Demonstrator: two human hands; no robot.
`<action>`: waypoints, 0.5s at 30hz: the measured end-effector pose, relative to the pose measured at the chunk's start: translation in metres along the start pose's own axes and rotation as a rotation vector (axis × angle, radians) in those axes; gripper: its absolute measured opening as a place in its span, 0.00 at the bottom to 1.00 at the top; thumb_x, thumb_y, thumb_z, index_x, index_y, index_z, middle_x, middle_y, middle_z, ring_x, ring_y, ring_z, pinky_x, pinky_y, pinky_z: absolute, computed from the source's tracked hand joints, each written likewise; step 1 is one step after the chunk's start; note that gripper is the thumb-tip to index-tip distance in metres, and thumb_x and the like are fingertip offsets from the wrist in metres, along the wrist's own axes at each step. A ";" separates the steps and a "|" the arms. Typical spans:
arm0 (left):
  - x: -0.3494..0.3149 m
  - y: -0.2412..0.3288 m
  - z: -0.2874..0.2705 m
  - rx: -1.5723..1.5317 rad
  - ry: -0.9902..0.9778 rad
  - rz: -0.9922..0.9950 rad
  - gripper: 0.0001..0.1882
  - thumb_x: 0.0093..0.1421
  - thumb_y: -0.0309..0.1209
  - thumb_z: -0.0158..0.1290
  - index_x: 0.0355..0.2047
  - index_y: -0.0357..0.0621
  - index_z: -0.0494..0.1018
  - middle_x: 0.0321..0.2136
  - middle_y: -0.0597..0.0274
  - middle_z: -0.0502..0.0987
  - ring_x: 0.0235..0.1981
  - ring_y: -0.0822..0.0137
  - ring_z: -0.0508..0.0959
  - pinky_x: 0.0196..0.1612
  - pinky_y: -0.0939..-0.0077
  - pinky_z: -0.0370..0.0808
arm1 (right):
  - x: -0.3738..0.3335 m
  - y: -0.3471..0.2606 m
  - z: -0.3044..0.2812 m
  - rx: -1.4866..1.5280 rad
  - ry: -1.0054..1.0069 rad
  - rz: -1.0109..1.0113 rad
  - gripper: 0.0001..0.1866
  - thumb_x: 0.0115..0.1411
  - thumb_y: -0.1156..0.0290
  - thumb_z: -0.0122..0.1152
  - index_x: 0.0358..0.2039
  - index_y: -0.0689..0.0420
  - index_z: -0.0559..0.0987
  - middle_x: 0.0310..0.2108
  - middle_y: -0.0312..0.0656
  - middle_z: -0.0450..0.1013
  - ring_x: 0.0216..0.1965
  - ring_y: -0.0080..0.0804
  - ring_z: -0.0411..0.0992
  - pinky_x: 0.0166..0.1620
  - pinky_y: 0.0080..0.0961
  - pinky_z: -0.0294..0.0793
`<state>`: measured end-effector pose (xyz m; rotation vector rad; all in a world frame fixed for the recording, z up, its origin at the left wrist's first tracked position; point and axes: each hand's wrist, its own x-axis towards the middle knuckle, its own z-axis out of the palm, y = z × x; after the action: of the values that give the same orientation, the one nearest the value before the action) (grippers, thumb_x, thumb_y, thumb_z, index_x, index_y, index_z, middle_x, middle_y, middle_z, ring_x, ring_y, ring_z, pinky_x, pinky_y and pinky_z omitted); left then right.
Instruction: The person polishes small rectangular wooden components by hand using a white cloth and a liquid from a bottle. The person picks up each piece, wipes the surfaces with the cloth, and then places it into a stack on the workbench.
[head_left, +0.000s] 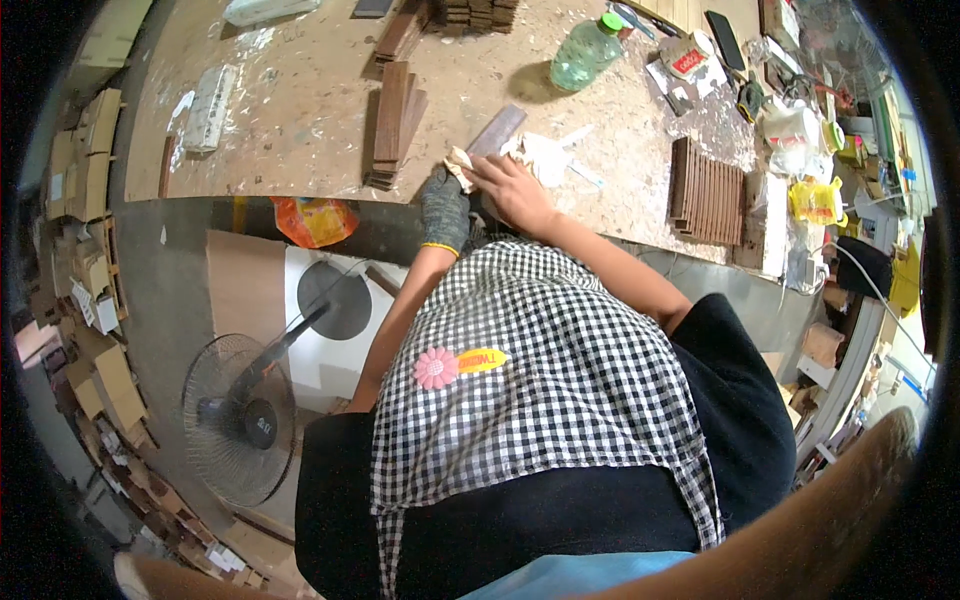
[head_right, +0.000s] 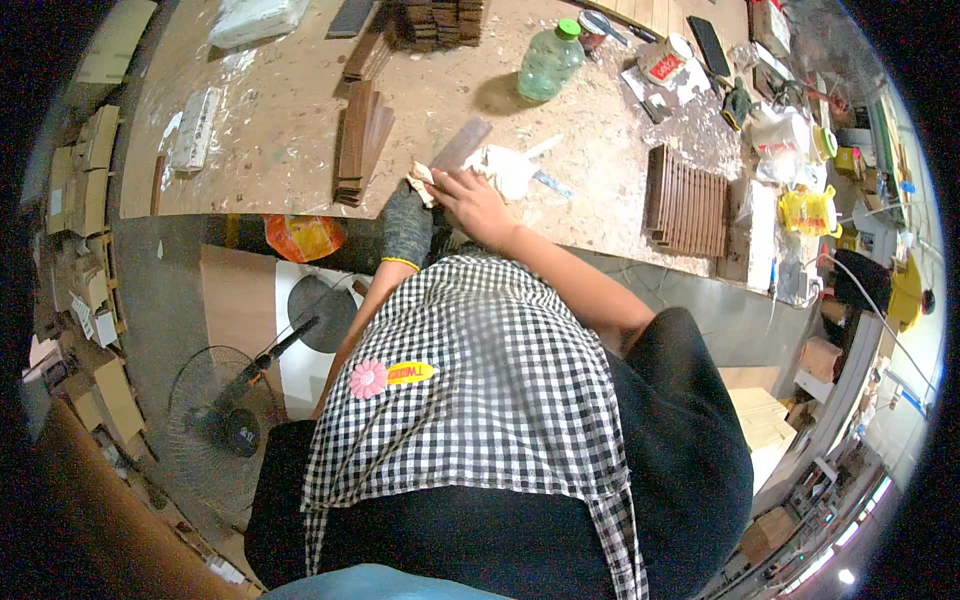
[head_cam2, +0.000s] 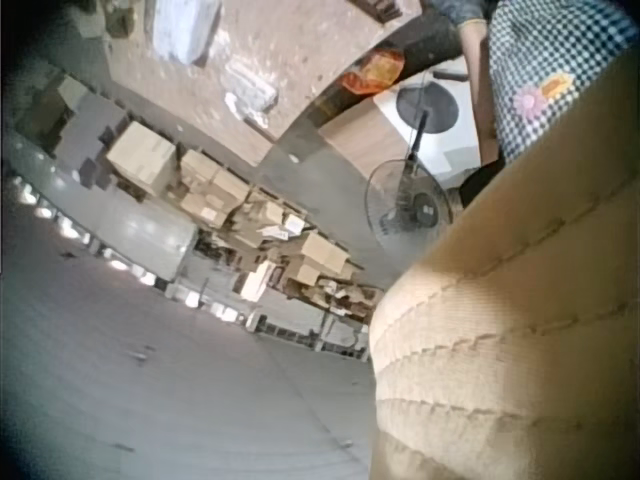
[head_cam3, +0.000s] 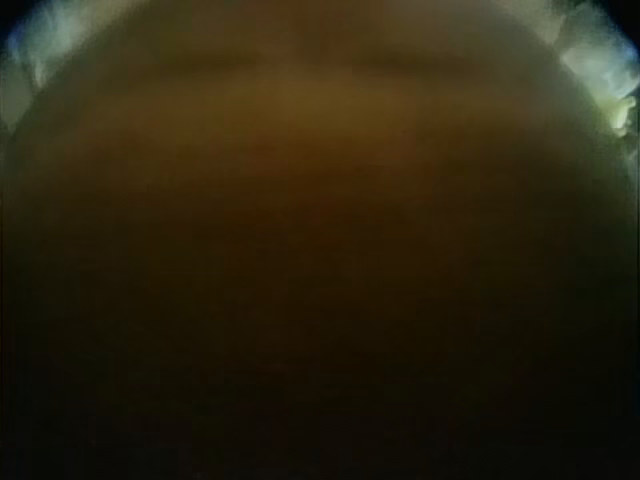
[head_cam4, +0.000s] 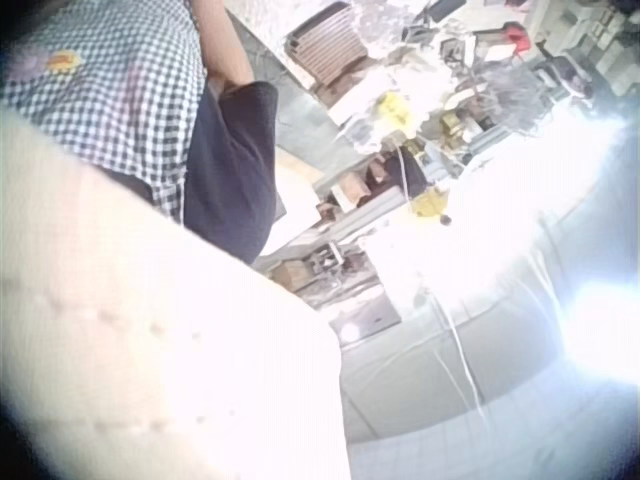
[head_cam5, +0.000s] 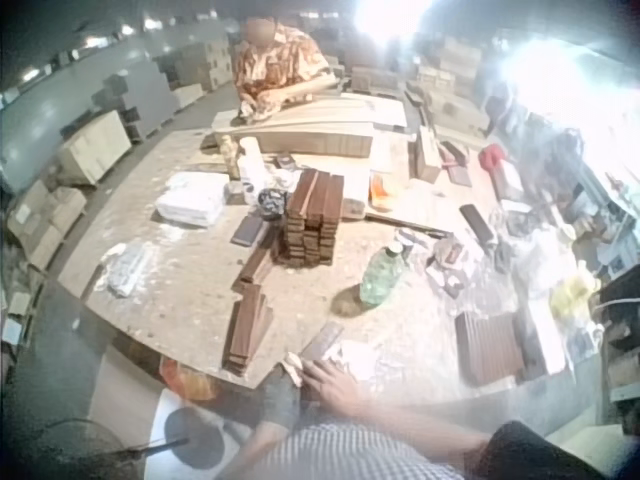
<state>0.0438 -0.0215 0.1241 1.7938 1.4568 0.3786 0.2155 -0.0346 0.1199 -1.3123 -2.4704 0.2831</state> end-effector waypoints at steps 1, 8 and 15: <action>0.005 -0.002 0.000 0.006 -0.004 0.001 0.19 0.67 0.26 0.47 0.57 0.30 0.67 0.52 0.52 0.72 0.52 0.57 0.75 0.53 0.71 0.77 | 0.003 0.018 0.010 -0.050 0.015 0.019 0.28 0.58 0.73 0.55 0.61 0.46 0.72 0.66 0.40 0.62 0.63 0.38 0.64 0.63 0.46 0.63; 0.038 -0.011 0.013 -1.241 0.178 -0.313 0.20 0.66 0.31 0.52 0.55 0.31 0.70 0.44 0.54 0.77 0.52 0.58 0.75 0.48 0.70 0.77 | 0.024 0.014 0.040 -0.089 0.059 0.196 0.17 0.55 0.67 0.60 0.44 0.59 0.81 0.56 0.45 0.66 0.47 0.40 0.67 0.48 0.50 0.70; 0.063 0.015 0.006 -0.417 -0.019 0.021 0.27 0.64 0.35 0.54 0.59 0.30 0.67 0.56 0.44 0.72 0.53 0.53 0.75 0.56 0.63 0.75 | 0.028 0.114 0.010 -0.372 0.105 0.428 0.22 0.60 0.69 0.54 0.55 0.61 0.69 0.48 0.47 0.71 0.42 0.43 0.71 0.45 0.46 0.71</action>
<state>0.0767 0.0345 0.1163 1.4723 1.2372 0.6246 0.2838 0.0519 0.0793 -1.9531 -2.2012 -0.1565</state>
